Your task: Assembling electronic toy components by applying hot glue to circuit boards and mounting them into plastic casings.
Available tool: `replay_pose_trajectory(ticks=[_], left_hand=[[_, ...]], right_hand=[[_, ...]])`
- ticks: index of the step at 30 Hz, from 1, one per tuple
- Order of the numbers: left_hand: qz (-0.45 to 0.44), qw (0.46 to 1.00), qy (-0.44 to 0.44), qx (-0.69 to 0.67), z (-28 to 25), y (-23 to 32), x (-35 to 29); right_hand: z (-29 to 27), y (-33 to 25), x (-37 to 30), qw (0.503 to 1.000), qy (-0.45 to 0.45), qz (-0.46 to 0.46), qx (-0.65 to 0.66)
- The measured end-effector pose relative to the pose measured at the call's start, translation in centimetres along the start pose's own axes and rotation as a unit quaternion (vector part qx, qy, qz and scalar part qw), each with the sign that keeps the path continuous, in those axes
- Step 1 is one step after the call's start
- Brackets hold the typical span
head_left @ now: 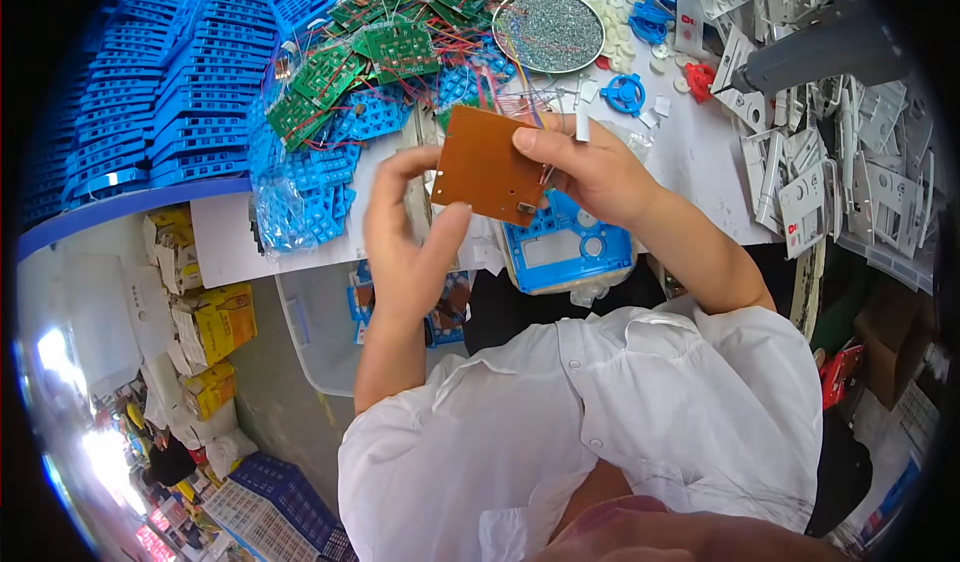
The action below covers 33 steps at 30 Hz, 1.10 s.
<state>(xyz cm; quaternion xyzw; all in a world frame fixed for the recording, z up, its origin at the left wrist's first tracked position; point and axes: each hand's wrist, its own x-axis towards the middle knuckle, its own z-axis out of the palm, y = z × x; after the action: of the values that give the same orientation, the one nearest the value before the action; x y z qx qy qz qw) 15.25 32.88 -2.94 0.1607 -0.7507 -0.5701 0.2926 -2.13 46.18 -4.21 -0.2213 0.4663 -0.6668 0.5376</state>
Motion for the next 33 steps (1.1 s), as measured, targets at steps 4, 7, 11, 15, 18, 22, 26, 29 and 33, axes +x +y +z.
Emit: replay_pose_trajectory(ticks=[4, 7, 11, 15, 18, 22, 26, 29, 33], left_hand=[[-0.168, 0.956, -0.097, -0.223, 0.3, -0.3, 0.0], [-0.183, 0.96, -0.063, -0.2, -0.4, -0.6, -0.6], [-0.154, 0.963, -0.003, -0.223, 0.6, -1.3, -1.4], [-0.162, 0.943, 0.042, -0.289, 0.8, -1.6, -1.9], [-0.159, 0.926, 0.048, -0.34, 0.5, -1.9, -2.2], [-0.174, 0.884, 0.064, -0.429, 0.8, -2.1, -2.0], [-0.221, 0.848, 0.083, -0.475, 1.9, -1.3, -1.7], [-0.209, 0.844, 0.066, -0.49, 1.8, -2.3, -2.3], [-0.165, 0.905, 0.038, -0.391, 2.2, -2.2, -2.7]], right_hand=[[0.3, -1.2, 0.0, 0.994, -0.011, -0.016, -0.108], [-0.7, -1.2, -0.3, 0.992, 0.025, -0.058, -0.105], [-2.4, -0.3, -0.9, 0.989, 0.064, -0.1, -0.088], [-2.8, 0.2, -1.3, 0.991, 0.061, -0.057, -0.101], [-2.8, 0.3, -1.7, 0.988, 0.055, -0.048, -0.135], [-2.1, 0.8, -2.3, 0.961, 0.063, -0.084, -0.255], [-1.1, 2.5, -2.2, 0.921, 0.028, -0.133, -0.365], [-0.8, 2.3, -2.0, 0.905, 0.024, -0.173, -0.387], [-0.3, 0.2, -1.3, 0.944, 0.026, -0.173, -0.279]])
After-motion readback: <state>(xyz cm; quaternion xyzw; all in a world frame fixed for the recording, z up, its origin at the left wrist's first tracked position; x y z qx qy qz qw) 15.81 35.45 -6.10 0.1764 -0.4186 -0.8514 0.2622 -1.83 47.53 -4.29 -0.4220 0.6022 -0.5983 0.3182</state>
